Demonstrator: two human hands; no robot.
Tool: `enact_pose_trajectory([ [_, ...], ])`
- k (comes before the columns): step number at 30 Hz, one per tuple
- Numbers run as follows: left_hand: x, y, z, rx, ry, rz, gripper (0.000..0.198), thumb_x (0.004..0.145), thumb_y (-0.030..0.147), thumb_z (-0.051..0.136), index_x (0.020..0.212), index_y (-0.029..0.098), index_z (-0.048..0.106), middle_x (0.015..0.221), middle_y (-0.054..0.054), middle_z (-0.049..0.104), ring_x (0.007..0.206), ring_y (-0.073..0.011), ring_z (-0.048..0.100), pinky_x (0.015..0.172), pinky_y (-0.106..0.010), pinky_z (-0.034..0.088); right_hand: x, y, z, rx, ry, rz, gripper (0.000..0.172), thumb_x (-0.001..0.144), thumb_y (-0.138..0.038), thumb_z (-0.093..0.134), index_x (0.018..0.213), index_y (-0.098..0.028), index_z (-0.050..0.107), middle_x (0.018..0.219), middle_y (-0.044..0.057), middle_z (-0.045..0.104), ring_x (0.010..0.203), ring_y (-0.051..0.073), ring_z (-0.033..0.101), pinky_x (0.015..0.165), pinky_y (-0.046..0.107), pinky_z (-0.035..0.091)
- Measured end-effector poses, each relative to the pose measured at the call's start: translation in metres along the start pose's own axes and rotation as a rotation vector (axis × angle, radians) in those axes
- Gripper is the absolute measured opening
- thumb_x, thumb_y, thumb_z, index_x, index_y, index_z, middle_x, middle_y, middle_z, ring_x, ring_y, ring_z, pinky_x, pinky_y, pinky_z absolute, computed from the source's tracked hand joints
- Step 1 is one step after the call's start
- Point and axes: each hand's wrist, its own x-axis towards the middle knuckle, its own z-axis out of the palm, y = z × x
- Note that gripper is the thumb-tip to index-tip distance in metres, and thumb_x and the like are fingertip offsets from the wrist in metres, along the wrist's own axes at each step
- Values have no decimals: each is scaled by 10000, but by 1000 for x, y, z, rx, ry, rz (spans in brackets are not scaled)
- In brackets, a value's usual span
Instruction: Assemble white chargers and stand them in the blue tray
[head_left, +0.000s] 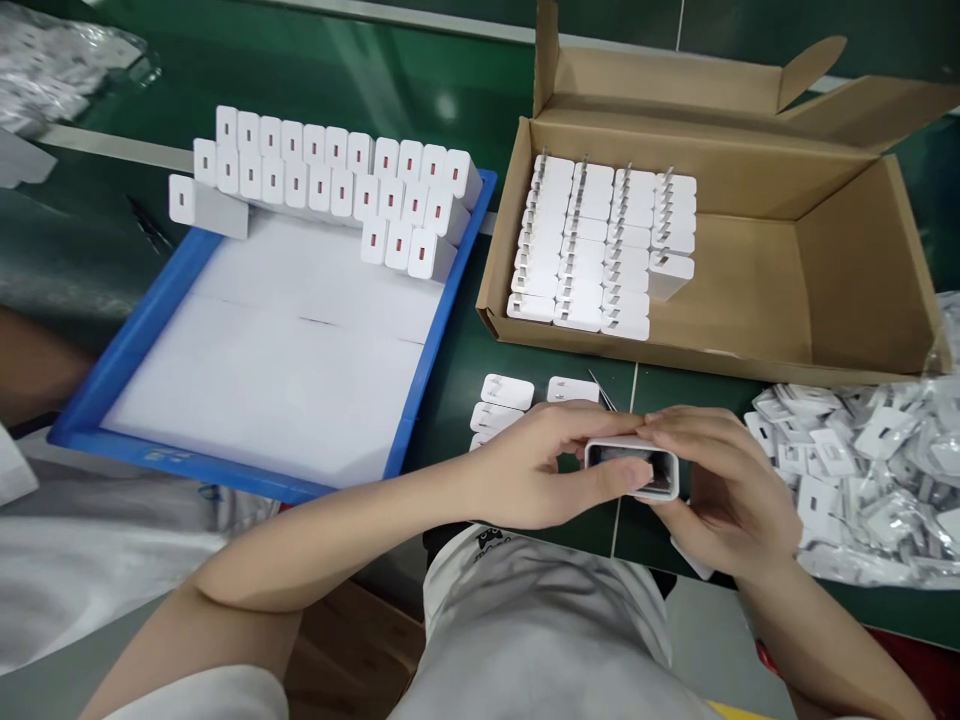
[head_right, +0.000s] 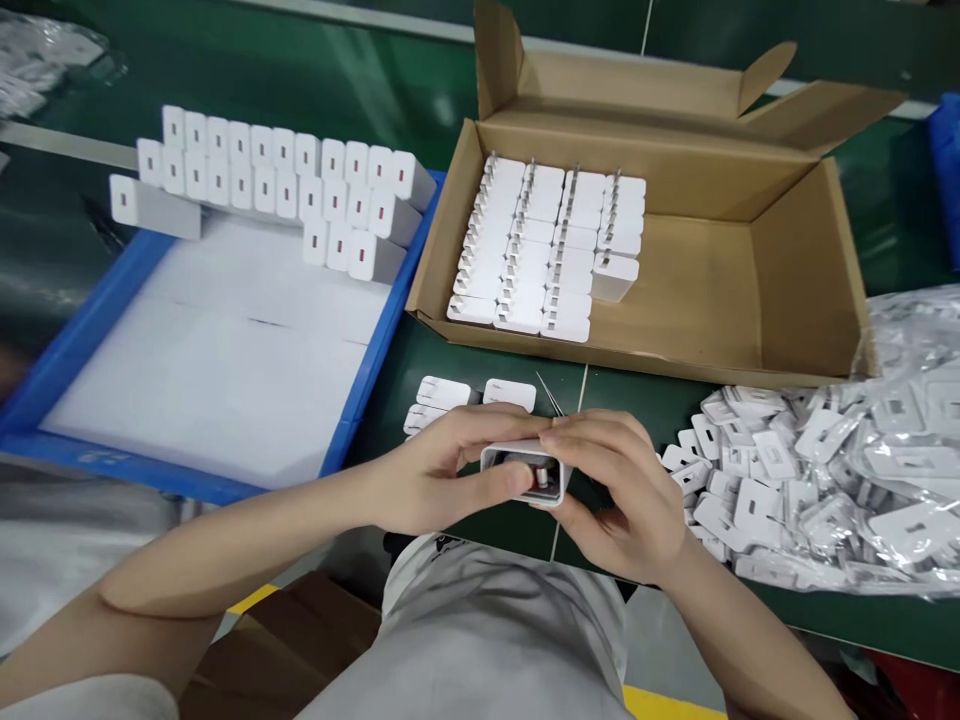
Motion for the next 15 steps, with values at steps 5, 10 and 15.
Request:
enact_pose_trajectory([
  [5, -1, 5, -5, 37, -32, -21, 390, 1030, 334, 304, 971, 93, 605, 885, -79, 564, 817, -164, 511, 767, -290, 408, 4, 1, -2, -13, -32, -125, 526, 783, 13, 600, 1268, -187, 572, 1132, 123, 615, 1048, 269, 633, 844, 466, 561],
  [10, -1, 2, -4, 111, -12, 20, 361, 1033, 334, 313, 1012, 98, 586, 869, -68, 552, 814, -155, 486, 768, -286, 404, 7, -7, -1, -183, -49, -113, 305, 835, -56, 610, 1126, -149, 611, 1126, 140, 610, 1086, 270, 617, 864, 429, 558],
  [15, -1, -1, -2, 152, -4, 17, 376, 1034, 354, 304, 933, 110, 572, 868, -70, 554, 807, -155, 489, 751, -287, 395, 5, -11, 1, -186, -59, -89, 304, 833, -36, 609, 1123, -128, 611, 1098, 132, 628, 1061, 262, 631, 884, 410, 554],
])
